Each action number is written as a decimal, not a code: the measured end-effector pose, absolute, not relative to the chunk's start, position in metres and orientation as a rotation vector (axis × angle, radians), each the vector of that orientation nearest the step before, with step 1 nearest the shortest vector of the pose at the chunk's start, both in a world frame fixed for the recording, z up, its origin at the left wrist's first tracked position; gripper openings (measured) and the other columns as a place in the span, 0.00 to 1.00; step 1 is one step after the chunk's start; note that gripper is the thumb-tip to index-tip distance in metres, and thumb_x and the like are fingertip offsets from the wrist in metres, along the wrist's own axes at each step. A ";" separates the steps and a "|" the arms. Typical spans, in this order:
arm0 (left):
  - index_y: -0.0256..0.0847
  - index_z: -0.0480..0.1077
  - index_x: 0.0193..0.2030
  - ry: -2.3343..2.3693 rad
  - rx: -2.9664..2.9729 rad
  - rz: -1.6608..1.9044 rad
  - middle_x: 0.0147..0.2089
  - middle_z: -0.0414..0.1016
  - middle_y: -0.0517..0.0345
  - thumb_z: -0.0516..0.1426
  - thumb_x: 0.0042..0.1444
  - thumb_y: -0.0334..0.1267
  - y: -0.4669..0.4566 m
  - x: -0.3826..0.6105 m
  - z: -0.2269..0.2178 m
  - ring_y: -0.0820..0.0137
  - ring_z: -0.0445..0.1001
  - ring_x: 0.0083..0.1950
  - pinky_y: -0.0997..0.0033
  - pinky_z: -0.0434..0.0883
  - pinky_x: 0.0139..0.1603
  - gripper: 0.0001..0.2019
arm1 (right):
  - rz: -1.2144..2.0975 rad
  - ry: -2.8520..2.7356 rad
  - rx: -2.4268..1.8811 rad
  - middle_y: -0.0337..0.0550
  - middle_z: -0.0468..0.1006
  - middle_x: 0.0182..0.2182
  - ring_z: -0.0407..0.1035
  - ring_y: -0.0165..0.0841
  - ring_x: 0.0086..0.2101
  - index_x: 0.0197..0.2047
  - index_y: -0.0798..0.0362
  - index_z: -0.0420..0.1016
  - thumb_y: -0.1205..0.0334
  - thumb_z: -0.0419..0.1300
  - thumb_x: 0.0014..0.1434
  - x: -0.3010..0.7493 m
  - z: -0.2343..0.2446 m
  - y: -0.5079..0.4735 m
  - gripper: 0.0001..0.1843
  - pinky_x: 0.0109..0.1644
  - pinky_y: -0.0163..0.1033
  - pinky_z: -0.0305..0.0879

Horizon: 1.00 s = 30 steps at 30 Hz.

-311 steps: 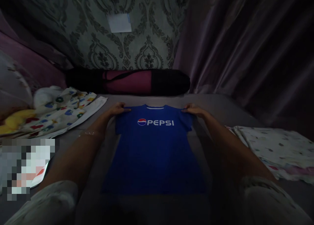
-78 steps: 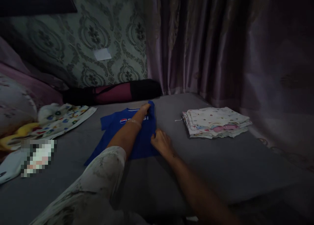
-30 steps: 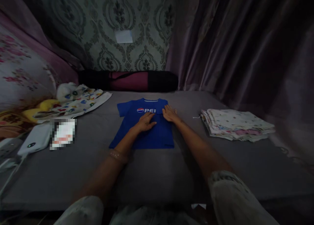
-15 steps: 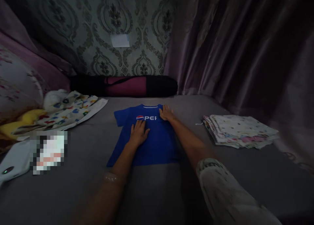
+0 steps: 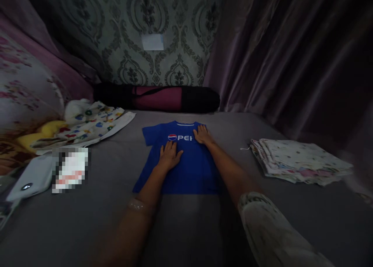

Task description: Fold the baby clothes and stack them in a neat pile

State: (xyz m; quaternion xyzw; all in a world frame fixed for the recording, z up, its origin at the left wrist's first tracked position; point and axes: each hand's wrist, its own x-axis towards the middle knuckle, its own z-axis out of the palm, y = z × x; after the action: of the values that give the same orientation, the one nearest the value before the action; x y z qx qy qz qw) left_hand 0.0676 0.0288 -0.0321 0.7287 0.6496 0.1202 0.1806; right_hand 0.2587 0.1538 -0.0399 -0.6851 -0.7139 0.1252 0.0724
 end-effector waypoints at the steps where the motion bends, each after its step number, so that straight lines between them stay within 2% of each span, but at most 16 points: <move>1: 0.37 0.53 0.69 1.837 2.058 0.346 0.74 0.46 0.40 0.43 0.65 0.52 0.029 0.067 -0.033 0.55 0.40 0.75 0.47 0.40 0.71 0.30 | 0.352 -2.139 -2.049 0.56 0.44 0.71 0.35 0.44 0.69 0.71 0.66 0.46 0.50 0.34 0.70 0.258 -0.038 0.153 0.36 0.69 0.53 0.33; 4: 0.36 0.53 0.69 1.842 2.056 0.350 0.74 0.46 0.39 0.44 0.65 0.52 0.029 0.068 -0.034 0.55 0.41 0.75 0.46 0.40 0.71 0.30 | 0.110 -2.116 -1.966 0.56 0.51 0.69 0.42 0.45 0.67 0.69 0.61 0.54 0.53 0.41 0.70 0.249 -0.028 0.145 0.30 0.68 0.56 0.37; 6: 0.35 0.53 0.69 1.848 2.051 0.345 0.74 0.46 0.38 0.45 0.65 0.51 0.030 0.069 -0.034 0.54 0.41 0.75 0.46 0.40 0.71 0.30 | -0.016 -2.105 -1.911 0.57 0.60 0.65 0.51 0.45 0.64 0.64 0.59 0.63 0.55 0.45 0.69 0.239 -0.020 0.139 0.26 0.66 0.53 0.43; 8: 0.34 0.54 0.68 1.853 2.050 0.353 0.73 0.46 0.37 0.46 0.64 0.50 0.030 0.070 -0.034 0.54 0.42 0.75 0.47 0.40 0.71 0.30 | 0.003 -2.092 -1.929 0.59 0.66 0.60 0.59 0.45 0.60 0.58 0.59 0.68 0.55 0.48 0.68 0.227 -0.013 0.134 0.23 0.62 0.48 0.52; 11: 0.34 0.54 0.68 1.846 2.053 0.369 0.73 0.47 0.37 0.47 0.64 0.50 0.029 0.070 -0.032 0.54 0.42 0.75 0.48 0.40 0.72 0.30 | 0.142 -2.022 -2.049 0.62 0.67 0.57 0.65 0.44 0.55 0.58 0.61 0.68 0.54 0.52 0.66 0.212 -0.010 0.133 0.24 0.55 0.43 0.60; 15: 0.33 0.53 0.69 1.826 2.037 0.356 0.73 0.46 0.37 0.47 0.64 0.49 0.028 0.069 -0.028 0.54 0.41 0.75 0.47 0.40 0.72 0.31 | 0.237 -1.872 -2.185 0.64 0.69 0.55 0.69 0.44 0.53 0.60 0.64 0.64 0.57 0.53 0.65 0.204 -0.015 0.139 0.24 0.55 0.44 0.61; 19: 0.33 0.54 0.69 1.832 2.044 0.354 0.73 0.46 0.37 0.48 0.64 0.49 0.029 0.069 -0.027 0.53 0.42 0.75 0.46 0.41 0.72 0.31 | 0.162 -1.842 -2.199 0.65 0.71 0.52 0.70 0.45 0.51 0.58 0.63 0.66 0.61 0.49 0.66 0.201 -0.018 0.141 0.21 0.57 0.46 0.61; 25: 0.31 0.54 0.68 1.842 2.074 0.312 0.73 0.47 0.37 0.46 0.65 0.50 0.030 0.067 -0.029 0.53 0.43 0.74 0.47 0.41 0.71 0.31 | 0.060 -2.008 -2.192 0.71 0.70 0.53 0.73 0.46 0.49 0.54 0.64 0.73 0.75 0.44 0.64 0.191 -0.010 0.129 0.22 0.50 0.45 0.68; 30: 0.33 0.54 0.68 1.887 2.113 0.262 0.73 0.48 0.39 0.45 0.66 0.51 0.029 0.067 -0.030 0.55 0.44 0.74 0.48 0.43 0.71 0.30 | 0.056 -1.933 -2.226 0.67 0.73 0.51 0.73 0.41 0.50 0.50 0.62 0.77 0.76 0.44 0.65 0.186 -0.009 0.126 0.21 0.49 0.39 0.69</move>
State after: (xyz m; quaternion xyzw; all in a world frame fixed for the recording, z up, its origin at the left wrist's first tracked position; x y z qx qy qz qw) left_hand 0.0673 0.0294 -0.0304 0.7345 0.6561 0.0910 0.1475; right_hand 0.1865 0.1261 -0.0087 -0.7515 -0.6524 0.0188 0.0963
